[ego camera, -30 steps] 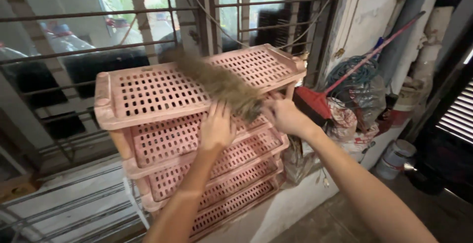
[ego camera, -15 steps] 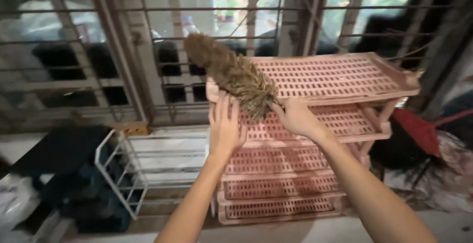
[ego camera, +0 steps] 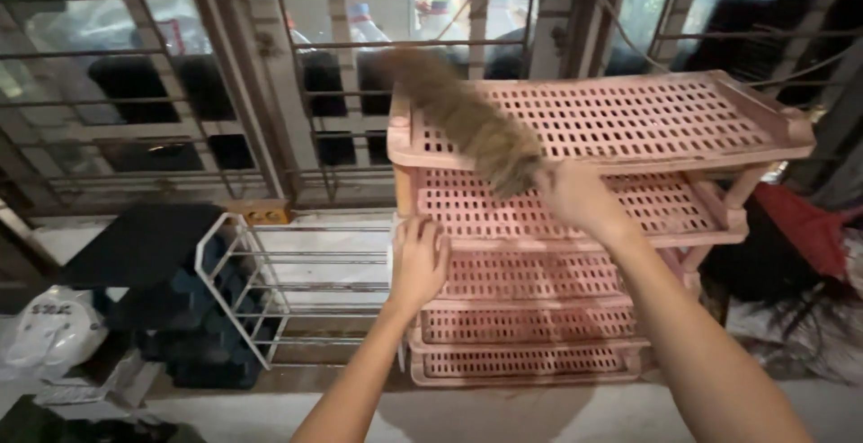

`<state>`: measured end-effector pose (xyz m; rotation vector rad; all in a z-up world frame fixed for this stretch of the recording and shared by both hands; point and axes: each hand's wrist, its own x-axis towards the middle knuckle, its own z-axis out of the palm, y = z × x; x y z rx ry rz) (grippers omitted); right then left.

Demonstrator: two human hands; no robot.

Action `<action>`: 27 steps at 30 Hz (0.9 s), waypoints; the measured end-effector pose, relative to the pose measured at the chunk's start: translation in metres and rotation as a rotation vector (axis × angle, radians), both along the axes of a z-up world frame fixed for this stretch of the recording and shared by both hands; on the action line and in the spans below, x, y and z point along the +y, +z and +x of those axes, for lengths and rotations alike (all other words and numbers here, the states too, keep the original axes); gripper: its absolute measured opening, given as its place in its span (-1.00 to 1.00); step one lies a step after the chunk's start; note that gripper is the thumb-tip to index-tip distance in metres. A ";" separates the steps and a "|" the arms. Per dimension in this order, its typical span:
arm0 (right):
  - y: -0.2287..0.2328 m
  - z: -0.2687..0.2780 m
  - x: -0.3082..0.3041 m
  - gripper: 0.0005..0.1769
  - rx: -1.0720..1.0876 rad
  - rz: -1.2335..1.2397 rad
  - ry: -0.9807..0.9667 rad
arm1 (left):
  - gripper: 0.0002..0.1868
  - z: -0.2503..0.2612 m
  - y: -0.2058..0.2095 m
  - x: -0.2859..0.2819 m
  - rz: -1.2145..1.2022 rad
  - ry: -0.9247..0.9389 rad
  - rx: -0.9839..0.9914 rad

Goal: Cleaning dust off shoe racks and wiping white sneakers.

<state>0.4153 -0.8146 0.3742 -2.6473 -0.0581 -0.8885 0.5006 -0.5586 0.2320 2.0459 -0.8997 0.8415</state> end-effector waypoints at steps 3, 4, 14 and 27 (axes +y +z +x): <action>-0.019 -0.010 -0.012 -0.69 -0.103 0.087 -0.139 | -0.68 -0.001 0.007 -0.027 -0.187 -0.182 0.090; -0.013 -0.025 -0.007 -0.69 -0.103 0.083 -0.149 | -0.68 0.002 0.011 -0.039 -0.189 -0.191 0.091; -0.002 -0.071 -0.047 -0.68 0.064 -0.053 -0.211 | -0.30 0.012 0.019 -0.092 -0.545 -0.668 0.854; -0.136 -0.168 -0.026 -0.67 0.418 0.155 0.056 | -0.59 -0.071 -0.073 -0.102 -1.307 -1.137 1.787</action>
